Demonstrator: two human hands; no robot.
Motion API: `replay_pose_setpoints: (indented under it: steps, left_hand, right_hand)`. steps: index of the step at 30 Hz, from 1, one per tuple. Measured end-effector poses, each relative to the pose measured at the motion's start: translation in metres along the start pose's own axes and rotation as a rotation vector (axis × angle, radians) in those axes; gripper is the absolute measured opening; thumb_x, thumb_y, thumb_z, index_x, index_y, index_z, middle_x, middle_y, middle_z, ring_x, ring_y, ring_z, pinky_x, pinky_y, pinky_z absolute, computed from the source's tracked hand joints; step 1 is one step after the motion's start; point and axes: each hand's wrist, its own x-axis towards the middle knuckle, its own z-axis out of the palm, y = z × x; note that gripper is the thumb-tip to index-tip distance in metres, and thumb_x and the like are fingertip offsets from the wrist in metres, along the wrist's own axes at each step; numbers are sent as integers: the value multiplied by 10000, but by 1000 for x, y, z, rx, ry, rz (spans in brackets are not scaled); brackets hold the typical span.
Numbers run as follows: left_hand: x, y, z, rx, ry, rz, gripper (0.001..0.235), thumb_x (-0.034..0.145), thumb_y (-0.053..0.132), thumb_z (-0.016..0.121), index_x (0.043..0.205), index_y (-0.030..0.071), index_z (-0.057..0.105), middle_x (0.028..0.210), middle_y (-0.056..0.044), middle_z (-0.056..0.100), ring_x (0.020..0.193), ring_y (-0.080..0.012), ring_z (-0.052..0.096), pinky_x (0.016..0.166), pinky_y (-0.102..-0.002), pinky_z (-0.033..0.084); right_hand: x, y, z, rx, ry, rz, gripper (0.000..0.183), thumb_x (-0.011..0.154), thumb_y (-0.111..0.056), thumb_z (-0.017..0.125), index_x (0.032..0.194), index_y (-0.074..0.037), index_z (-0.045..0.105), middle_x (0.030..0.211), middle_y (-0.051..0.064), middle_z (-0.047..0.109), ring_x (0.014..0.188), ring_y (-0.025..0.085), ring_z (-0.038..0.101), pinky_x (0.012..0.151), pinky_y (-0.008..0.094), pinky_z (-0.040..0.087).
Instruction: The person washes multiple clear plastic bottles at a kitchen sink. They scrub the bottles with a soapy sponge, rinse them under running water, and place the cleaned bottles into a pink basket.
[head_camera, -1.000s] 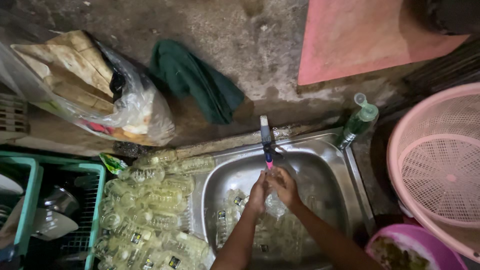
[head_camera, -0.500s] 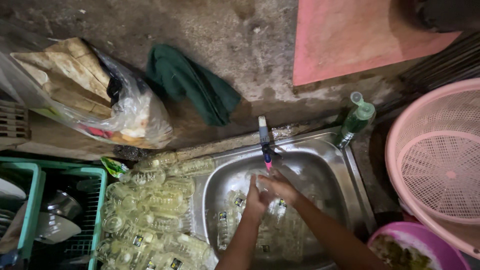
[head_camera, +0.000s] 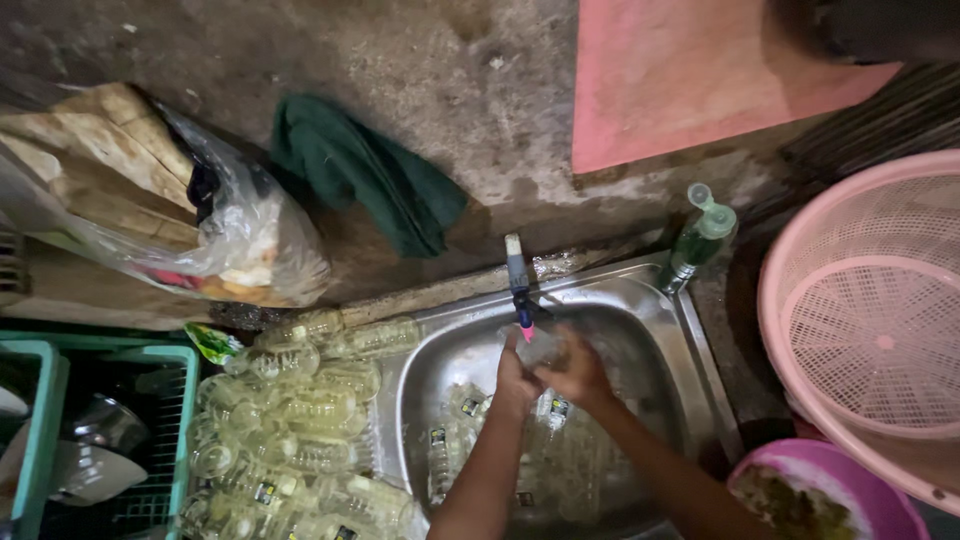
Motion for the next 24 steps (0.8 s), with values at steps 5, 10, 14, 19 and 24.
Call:
replay_pose_setpoints:
  steps: [5, 10, 14, 19, 24]
  left_hand:
    - [14, -1, -7, 237, 98, 115, 337, 925, 486, 665, 957, 150, 667, 888, -101, 671, 821, -283, 636, 761, -473, 558]
    - [27, 9, -6, 672, -36, 194, 260, 932, 301, 703, 932, 43, 675, 734, -79, 677, 619, -231, 602, 571, -379, 501]
    - [14, 6, 9, 997, -37, 476, 203, 891, 179, 736, 1047, 49, 739, 840, 11, 752, 739, -138, 676, 643, -301, 498]
    - [-29, -9, 13, 1006, -68, 597, 259, 848, 128, 802, 1074, 71, 689, 927, 12, 722, 841, -116, 666, 775, -276, 542]
    - [-45, -12, 12, 993, -227, 671, 258, 862, 112, 818, 1071, 62, 676, 994, -15, 728, 928, -119, 679, 858, -291, 549]
  right_hand:
    - [-11, 6, -41, 30, -474, 507, 922, 666, -181, 827, 1484, -76, 415, 1255, 195, 689, 971, 332, 743, 813, 450, 613]
    - [-28, 42, -32, -129, -525, 400, 1177, 578, -138, 934, 1534, -144, 249, 1456, 113, 514, 1228, 252, 623, 993, 385, 569]
    - [-24, 74, 10, 31, -386, 304, 1201, 614, -266, 983, 1526, -85, 223, 1365, 150, 602, 1253, 261, 591, 1039, 378, 495]
    - [-15, 105, 37, 208, -284, 221, 1119, 494, -187, 972, 1425, -56, 366, 1261, 156, 625, 1167, 275, 627, 975, 400, 543]
    - [-15, 119, 44, 115, -234, 182, 1083, 475, -174, 990, 1392, -91, 421, 1261, 124, 631, 1179, 262, 617, 1004, 391, 511]
